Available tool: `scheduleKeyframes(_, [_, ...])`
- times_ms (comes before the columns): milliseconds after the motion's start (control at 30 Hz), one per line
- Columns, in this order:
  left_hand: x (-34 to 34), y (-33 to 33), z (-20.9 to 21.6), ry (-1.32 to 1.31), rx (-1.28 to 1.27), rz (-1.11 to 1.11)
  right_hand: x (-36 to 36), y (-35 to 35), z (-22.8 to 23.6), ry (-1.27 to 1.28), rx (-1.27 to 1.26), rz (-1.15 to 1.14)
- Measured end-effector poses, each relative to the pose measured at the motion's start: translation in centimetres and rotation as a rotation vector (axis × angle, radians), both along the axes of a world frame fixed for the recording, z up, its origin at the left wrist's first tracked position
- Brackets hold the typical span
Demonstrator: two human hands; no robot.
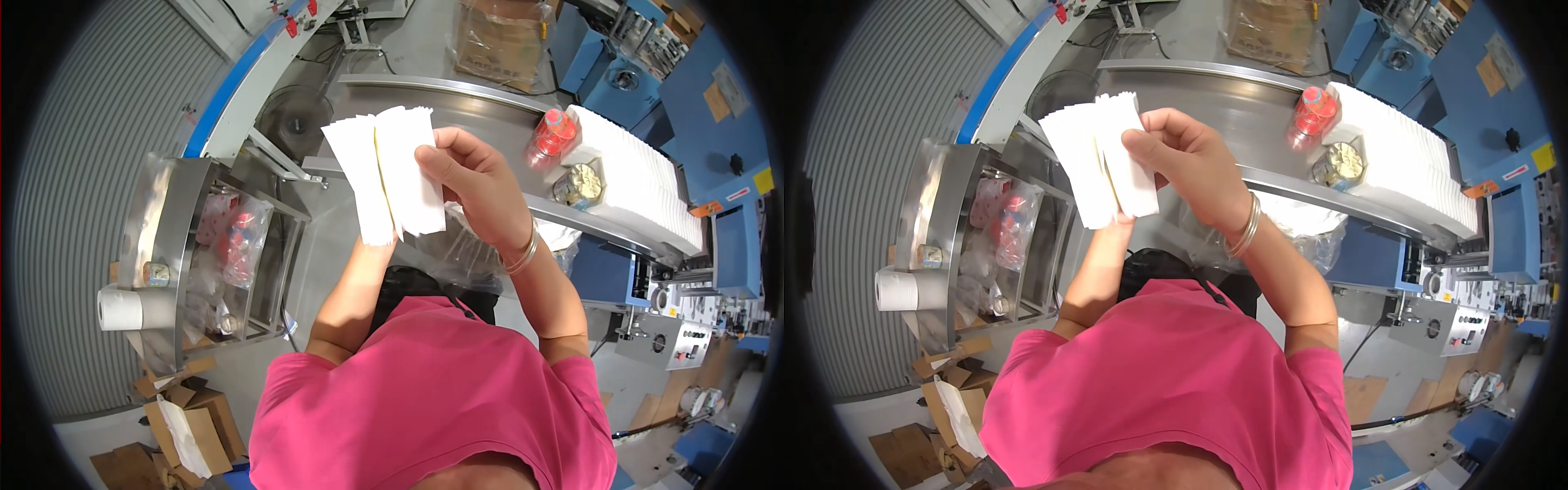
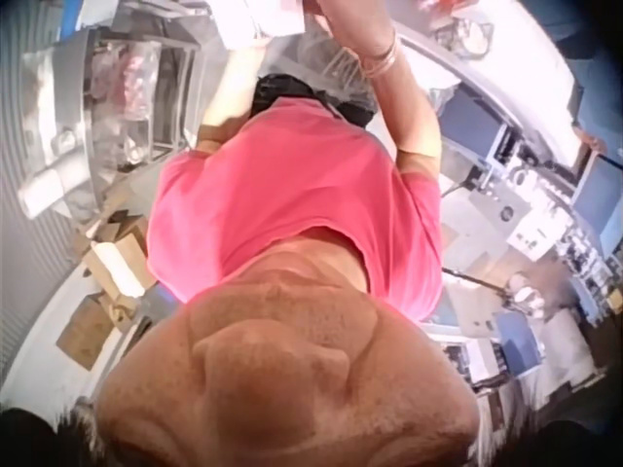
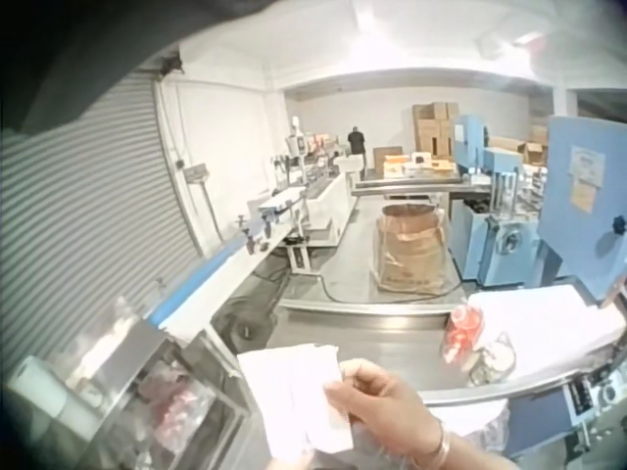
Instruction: Inspecting and placing stacks of paper products onto a conveyor belt.
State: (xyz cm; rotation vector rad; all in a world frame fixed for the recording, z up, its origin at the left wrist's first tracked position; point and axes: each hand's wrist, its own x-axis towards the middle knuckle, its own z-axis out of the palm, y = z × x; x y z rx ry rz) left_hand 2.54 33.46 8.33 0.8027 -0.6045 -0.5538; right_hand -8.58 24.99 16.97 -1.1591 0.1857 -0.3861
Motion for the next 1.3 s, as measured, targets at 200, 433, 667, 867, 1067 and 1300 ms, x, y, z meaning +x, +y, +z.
scheduleKeyframes(200, [0.6,0.2,-1.1,0.008,0.134,0.04,0.2,0.6,0.1,-0.038,0.037,0.014])
scheduleKeyframes(433, [-0.6,1.2,0.7,0.154,0.256,-0.026,0.3,0.5,0.2,-0.033,0.26,0.145])
scheduleKeyframes(667, [0.3,1.3,-0.8,-0.006,0.178,0.082,0.9,0.9,0.0,-0.02,0.328,0.249])
scheduleKeyframes(867, [0.7,1.2,-1.1,0.014,0.157,0.07,1.2,0.8,-0.3,-0.034,0.353,0.308])
scheduleKeyframes(1067, [0.9,0.8,-1.2,0.036,0.133,0.053,1.3,0.5,-0.4,-0.005,0.31,0.348])
scheduleKeyframes(1300, [1.2,0.6,-1.5,0.064,0.103,0.044,1.6,0.8,-0.6,0.023,0.231,0.229])
